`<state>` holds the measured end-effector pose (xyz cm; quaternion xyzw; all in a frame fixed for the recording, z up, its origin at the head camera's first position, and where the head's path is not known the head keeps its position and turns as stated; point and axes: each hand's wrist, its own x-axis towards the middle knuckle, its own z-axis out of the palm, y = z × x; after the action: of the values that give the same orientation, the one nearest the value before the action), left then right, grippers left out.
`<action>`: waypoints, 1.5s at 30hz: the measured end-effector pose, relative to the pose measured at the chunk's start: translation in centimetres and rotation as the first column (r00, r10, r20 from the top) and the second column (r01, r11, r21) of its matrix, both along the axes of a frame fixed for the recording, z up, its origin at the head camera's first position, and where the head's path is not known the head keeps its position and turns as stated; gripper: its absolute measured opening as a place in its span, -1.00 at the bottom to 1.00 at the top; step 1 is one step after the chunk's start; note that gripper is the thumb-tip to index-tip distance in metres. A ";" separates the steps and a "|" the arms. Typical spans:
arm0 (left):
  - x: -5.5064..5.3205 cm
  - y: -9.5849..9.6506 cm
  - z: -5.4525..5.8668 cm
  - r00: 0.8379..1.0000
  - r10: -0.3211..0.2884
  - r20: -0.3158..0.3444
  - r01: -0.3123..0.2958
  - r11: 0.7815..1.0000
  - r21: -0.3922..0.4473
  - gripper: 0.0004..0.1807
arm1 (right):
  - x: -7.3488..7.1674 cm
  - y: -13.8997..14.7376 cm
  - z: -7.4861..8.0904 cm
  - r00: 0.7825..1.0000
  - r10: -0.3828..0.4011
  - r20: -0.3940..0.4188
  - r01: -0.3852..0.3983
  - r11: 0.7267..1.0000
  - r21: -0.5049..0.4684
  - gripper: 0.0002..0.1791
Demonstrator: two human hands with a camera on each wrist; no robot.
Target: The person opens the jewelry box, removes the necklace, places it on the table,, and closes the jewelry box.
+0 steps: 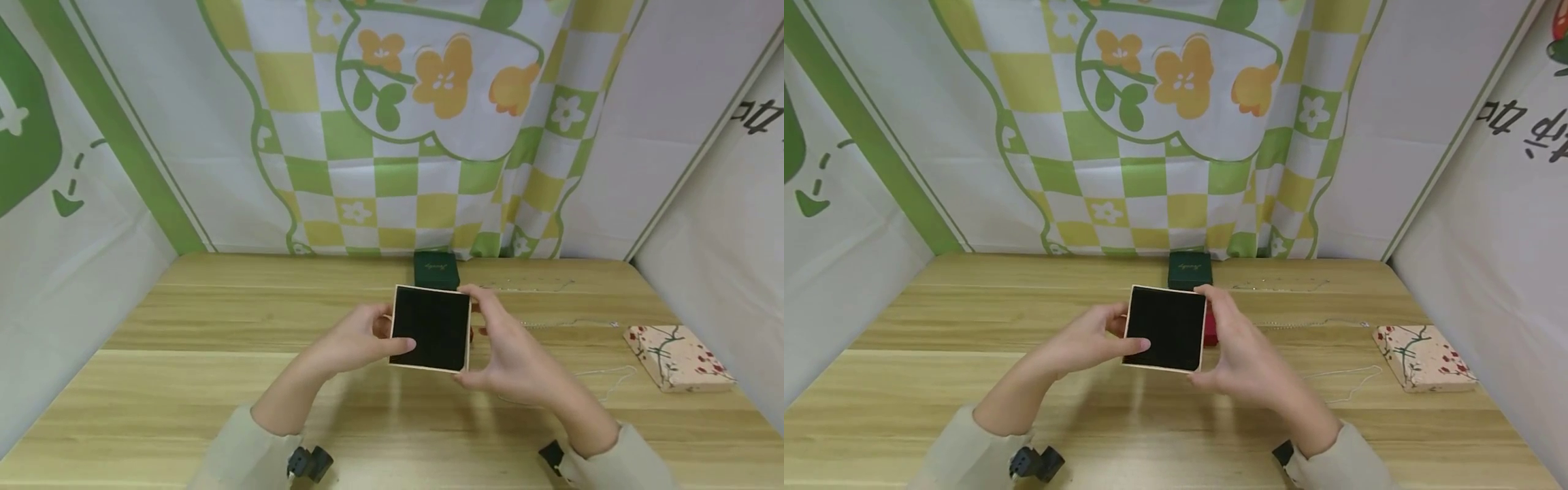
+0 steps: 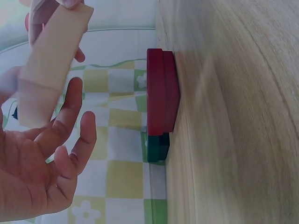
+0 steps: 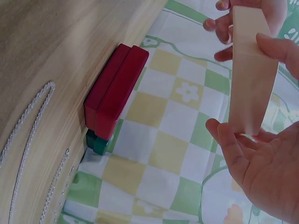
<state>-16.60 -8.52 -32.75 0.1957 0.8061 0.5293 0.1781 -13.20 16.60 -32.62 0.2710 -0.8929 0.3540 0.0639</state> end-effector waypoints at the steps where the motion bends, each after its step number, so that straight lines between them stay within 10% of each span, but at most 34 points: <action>1: 0.0 0.0 0.0 1.000 0.027 -0.004 -0.027 0.999 -0.021 -0.50 | 0.0 0.0 0.0 1.000 0.009 -0.005 -0.008 1.000 0.014 0.21; 9: -0.1 0.0 0.5 0.978 0.209 0.002 -0.208 0.975 -0.082 -0.19 | 0.3 -0.3 0.1 0.998 0.031 -0.061 -0.024 0.994 0.108 0.25; 19: -0.2 0.2 0.2 0.980 0.196 -0.006 -0.196 0.980 -0.005 -0.67 | 0.7 -0.4 0.2 0.998 0.029 -0.064 -0.019 0.988 0.154 0.25; 45: -0.2 0.5 -0.2 0.976 0.215 -0.032 -0.214 0.976 0.039 -0.68 | 0.9 -0.3 0.1 0.994 0.049 -0.099 -0.032 0.985 0.169 0.26</action>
<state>-16.82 -8.03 -32.95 0.1202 0.8161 0.5560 0.1018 -12.34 16.25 -32.52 0.3114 -0.9093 0.2643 0.0797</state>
